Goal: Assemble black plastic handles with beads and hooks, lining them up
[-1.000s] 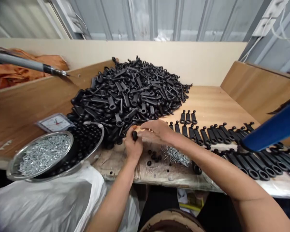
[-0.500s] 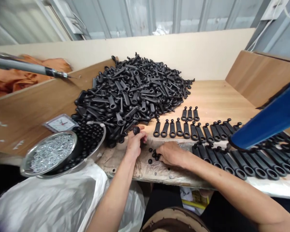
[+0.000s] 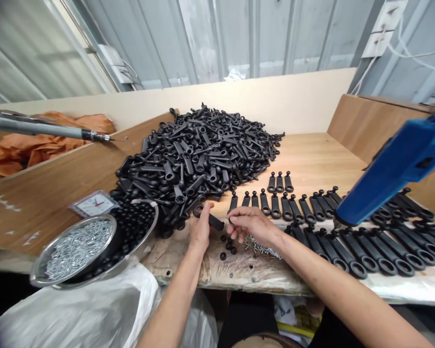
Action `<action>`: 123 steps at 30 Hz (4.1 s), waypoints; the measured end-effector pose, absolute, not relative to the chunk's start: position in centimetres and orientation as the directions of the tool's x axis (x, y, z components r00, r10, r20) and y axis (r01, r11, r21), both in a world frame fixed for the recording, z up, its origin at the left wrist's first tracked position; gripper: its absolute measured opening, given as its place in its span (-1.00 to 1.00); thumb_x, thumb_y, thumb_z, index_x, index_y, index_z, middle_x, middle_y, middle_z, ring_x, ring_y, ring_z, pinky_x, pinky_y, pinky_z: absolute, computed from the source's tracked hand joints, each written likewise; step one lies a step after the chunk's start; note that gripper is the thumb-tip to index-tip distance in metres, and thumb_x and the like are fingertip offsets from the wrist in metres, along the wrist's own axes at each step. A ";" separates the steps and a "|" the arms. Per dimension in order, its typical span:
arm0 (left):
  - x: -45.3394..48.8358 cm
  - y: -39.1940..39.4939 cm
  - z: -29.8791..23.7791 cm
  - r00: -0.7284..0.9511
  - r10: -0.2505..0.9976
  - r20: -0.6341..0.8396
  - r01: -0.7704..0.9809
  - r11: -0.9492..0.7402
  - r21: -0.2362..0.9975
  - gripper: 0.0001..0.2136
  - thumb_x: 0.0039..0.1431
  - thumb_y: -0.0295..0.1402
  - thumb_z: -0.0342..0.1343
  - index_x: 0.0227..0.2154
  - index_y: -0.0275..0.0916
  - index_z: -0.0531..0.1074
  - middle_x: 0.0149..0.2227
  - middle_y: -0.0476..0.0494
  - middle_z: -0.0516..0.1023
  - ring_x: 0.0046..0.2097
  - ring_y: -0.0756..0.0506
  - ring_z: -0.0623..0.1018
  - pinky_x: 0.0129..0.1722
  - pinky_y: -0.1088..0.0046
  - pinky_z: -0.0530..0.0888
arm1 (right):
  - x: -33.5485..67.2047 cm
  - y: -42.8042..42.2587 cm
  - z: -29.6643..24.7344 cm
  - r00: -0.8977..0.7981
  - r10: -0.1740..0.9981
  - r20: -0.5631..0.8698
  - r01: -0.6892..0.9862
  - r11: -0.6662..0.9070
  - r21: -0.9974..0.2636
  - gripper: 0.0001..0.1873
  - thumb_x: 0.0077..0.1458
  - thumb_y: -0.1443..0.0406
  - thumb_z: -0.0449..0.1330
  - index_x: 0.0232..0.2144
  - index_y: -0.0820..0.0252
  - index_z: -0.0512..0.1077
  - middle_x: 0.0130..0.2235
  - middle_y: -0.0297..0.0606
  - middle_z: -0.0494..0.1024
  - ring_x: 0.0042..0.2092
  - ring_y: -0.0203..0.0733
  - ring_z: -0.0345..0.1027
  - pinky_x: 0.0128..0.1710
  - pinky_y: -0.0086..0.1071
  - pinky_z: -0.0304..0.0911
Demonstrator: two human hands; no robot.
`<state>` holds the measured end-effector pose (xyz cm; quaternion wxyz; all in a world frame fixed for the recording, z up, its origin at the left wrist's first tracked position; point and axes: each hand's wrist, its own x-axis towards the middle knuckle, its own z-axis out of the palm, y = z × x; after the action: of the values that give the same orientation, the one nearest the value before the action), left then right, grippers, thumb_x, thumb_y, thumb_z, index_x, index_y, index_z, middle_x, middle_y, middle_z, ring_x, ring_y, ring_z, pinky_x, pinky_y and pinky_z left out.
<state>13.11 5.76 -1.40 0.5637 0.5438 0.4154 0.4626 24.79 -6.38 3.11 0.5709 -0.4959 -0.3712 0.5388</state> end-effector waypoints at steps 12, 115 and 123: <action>12.1 4.5 0.2 0.845 0.530 0.069 -0.344 0.441 0.829 -0.50 -0.25 -0.10 0.25 -0.23 -0.31 0.40 -0.31 -0.17 0.48 -0.38 -0.07 0.47 -0.52 0.49 0.36 | 25.5 -4.1 2.9 0.244 0.970 -0.009 -0.348 0.078 -0.934 -0.83 -0.04 0.27 0.17 -0.38 0.27 0.38 -0.49 -0.30 0.47 -0.49 -0.34 0.33 -0.50 -0.49 0.16; 12.4 4.8 -1.7 0.277 0.906 0.321 -0.018 -0.329 0.944 -0.68 0.07 -0.23 0.04 -0.10 -0.18 0.27 -0.10 -0.17 0.42 -0.16 -0.07 0.43 -0.20 0.42 0.35 | 40.9 5.4 4.3 0.756 0.655 0.005 0.652 -0.752 -0.099 -0.69 0.03 0.18 0.15 -0.26 0.30 0.45 -0.17 -0.02 0.49 -0.12 -0.04 0.37 -0.22 -0.30 0.23; 12.3 4.7 -2.6 0.347 0.900 0.263 -0.032 -0.269 0.962 -0.78 0.09 -0.24 0.02 -0.21 -0.19 0.38 -0.31 -0.11 0.51 -0.29 -0.05 0.49 -0.27 0.48 0.39 | 34.6 7.1 6.6 0.520 0.824 0.227 0.854 -0.503 -0.133 -0.70 0.13 0.16 -0.04 -0.18 0.03 0.42 -0.20 -0.26 0.52 -0.14 -0.15 0.36 -0.29 -0.43 0.13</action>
<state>12.31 4.70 -2.56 0.5031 0.6483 0.3348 0.4631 34.58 7.12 6.64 0.1145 -0.8642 -0.4854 -0.0669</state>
